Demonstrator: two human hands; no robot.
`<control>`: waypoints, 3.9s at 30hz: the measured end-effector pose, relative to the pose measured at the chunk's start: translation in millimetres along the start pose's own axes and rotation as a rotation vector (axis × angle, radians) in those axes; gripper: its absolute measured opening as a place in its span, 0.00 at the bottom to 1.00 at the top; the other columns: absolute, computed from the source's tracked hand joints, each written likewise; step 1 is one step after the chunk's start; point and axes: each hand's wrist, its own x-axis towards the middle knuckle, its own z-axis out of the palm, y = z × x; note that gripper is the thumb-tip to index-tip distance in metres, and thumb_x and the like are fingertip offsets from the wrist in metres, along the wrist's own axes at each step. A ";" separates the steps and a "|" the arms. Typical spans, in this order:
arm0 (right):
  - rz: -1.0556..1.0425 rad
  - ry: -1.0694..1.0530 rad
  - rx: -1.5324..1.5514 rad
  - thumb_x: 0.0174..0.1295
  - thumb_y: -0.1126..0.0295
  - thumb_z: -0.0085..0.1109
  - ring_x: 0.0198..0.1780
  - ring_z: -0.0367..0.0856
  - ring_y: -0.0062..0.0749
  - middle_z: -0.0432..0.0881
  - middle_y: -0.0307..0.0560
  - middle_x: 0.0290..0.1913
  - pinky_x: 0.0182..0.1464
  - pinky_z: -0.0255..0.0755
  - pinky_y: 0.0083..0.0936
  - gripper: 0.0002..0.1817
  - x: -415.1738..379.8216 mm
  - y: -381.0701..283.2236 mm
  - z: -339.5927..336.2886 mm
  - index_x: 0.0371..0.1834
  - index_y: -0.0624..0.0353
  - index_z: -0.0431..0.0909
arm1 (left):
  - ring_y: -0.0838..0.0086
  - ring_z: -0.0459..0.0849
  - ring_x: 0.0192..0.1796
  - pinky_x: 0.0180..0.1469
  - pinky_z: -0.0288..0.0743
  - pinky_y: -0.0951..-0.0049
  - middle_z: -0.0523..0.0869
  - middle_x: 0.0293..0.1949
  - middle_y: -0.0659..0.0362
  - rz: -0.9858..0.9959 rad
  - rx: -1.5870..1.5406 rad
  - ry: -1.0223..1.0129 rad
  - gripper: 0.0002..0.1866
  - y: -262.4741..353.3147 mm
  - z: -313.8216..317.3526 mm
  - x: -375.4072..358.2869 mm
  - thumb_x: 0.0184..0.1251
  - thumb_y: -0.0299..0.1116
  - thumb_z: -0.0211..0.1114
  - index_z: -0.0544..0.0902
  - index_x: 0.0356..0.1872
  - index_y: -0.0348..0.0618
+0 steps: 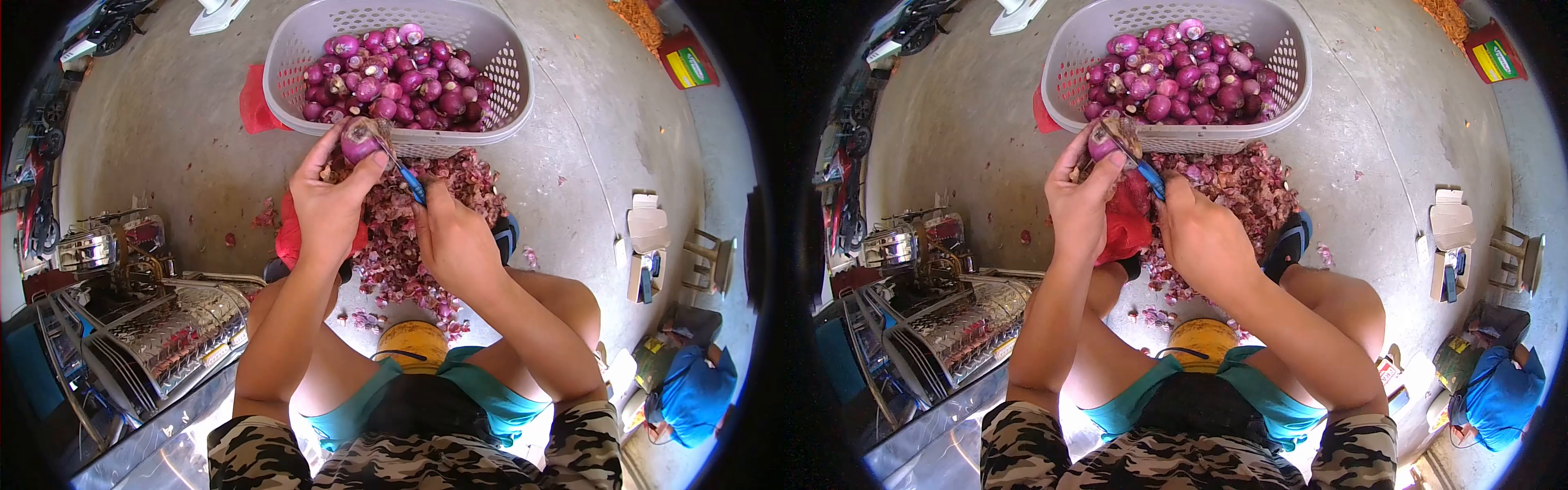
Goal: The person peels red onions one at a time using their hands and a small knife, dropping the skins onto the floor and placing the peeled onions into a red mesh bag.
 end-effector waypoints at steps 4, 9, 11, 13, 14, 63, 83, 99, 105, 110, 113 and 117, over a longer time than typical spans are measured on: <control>0.020 -0.021 0.028 0.65 0.72 0.51 0.28 0.76 0.62 0.75 0.64 0.23 0.30 0.69 0.50 0.12 0.6 -1.0 0.5 0.44 0.69 0.63 | 0.77 0.81 0.45 0.49 0.76 0.78 0.83 0.46 0.54 0.077 0.076 0.001 0.29 -1.8 -0.1 -2.0 0.53 0.18 0.70 0.73 0.59 0.26; 0.086 -0.071 0.059 0.65 0.72 0.50 0.28 0.75 0.63 0.74 0.65 0.21 0.30 0.67 0.52 0.11 1.5 1.3 1.5 0.41 0.68 0.63 | 0.77 0.81 0.44 0.49 0.76 0.77 0.83 0.44 0.55 0.239 0.202 -0.036 0.30 -6.9 0.0 -2.6 0.51 0.17 0.71 0.73 0.58 0.27; 0.104 -0.081 0.075 0.65 0.71 0.50 0.28 0.75 0.64 0.74 0.66 0.21 0.30 0.66 0.52 0.11 1.6 0.2 0.9 0.41 0.68 0.62 | 0.78 0.81 0.43 0.48 0.77 0.77 0.83 0.43 0.56 0.288 0.257 -0.041 0.30 -11.7 -4.2 0.0 0.50 0.17 0.71 0.73 0.58 0.27; 0.084 -0.080 0.081 0.65 0.72 0.50 0.28 0.76 0.64 0.74 0.66 0.21 0.31 0.67 0.52 0.10 1.6 1.5 1.2 0.40 0.68 0.62 | 0.79 0.81 0.42 0.47 0.77 0.77 0.83 0.42 0.57 0.296 0.282 -0.051 0.31 -13.8 -5.9 0.8 0.50 0.16 0.71 0.73 0.58 0.27; 0.075 -0.079 0.084 0.65 0.72 0.49 0.28 0.76 0.64 0.75 0.66 0.21 0.31 0.67 0.53 0.10 1.3 2.8 1.0 0.40 0.68 0.62 | 0.79 0.82 0.42 0.46 0.78 0.76 0.83 0.42 0.57 0.197 0.204 -0.036 0.30 -13.7 -5.1 0.2 0.50 0.17 0.70 0.73 0.58 0.28; 0.206 -0.111 0.076 0.66 0.70 0.46 0.30 0.78 0.66 0.76 0.70 0.22 0.32 0.70 0.54 0.11 5.0 11.0 10.3 0.37 0.70 0.63 | 0.76 0.79 0.49 0.53 0.74 0.76 0.80 0.48 0.56 0.219 0.381 -0.158 0.31 -24.3 -6.8 -3.9 0.44 0.17 0.72 0.76 0.55 0.30; 0.363 -0.077 0.058 0.67 0.65 0.47 0.32 0.78 0.67 0.77 0.70 0.25 0.35 0.69 0.56 0.13 2.5 30.9 3.5 0.39 0.67 0.66 | 0.72 0.82 0.49 0.47 0.82 0.69 0.80 0.53 0.53 -0.361 -0.153 -0.125 0.25 5.1 -14.4 5.4 0.62 0.20 0.58 0.69 0.63 0.35; 0.085 -0.049 0.063 0.65 0.67 0.51 0.27 0.78 0.60 0.76 0.62 0.20 0.31 0.70 0.51 0.12 7.0 13.6 -15.5 0.41 0.66 0.67 | 0.77 0.77 0.52 0.56 0.71 0.75 0.78 0.50 0.59 0.151 0.292 -0.264 0.29 -3.4 -14.2 3.5 0.42 0.16 0.68 0.76 0.52 0.37; 0.146 -0.105 0.076 0.66 0.66 0.48 0.28 0.78 0.62 0.77 0.64 0.22 0.32 0.71 0.52 0.12 8.4 12.3 -13.0 0.41 0.67 0.66 | 0.72 0.76 0.55 0.59 0.70 0.72 0.76 0.51 0.56 0.348 0.356 -0.298 0.28 -6.8 -14.7 5.3 0.39 0.17 0.69 0.76 0.49 0.38; 0.304 -0.104 -0.009 0.67 0.66 0.48 0.30 0.77 0.64 0.76 0.66 0.23 0.33 0.67 0.53 0.13 6.6 25.9 2.3 0.43 0.67 0.66 | 0.70 0.76 0.56 0.59 0.69 0.71 0.75 0.51 0.56 0.411 0.417 -0.330 0.30 -6.0 -13.7 3.3 0.38 0.17 0.70 0.75 0.50 0.39; 0.287 -0.047 0.021 0.67 0.64 0.49 0.31 0.79 0.64 0.78 0.67 0.25 0.34 0.69 0.54 0.13 10.3 27.2 -3.1 0.40 0.67 0.68 | 0.71 0.76 0.55 0.59 0.70 0.71 0.76 0.51 0.56 0.284 0.407 -0.291 0.30 -4.9 -18.0 4.0 0.39 0.17 0.70 0.75 0.51 0.38; 0.325 0.021 0.202 0.62 0.58 0.57 0.29 0.80 0.62 0.79 0.64 0.24 0.33 0.71 0.50 0.19 18.7 16.3 -18.7 0.39 0.66 0.70 | 0.72 0.77 0.53 0.57 0.71 0.71 0.76 0.51 0.57 0.122 0.294 -0.266 0.30 0.5 -14.3 1.5 0.41 0.18 0.71 0.75 0.52 0.38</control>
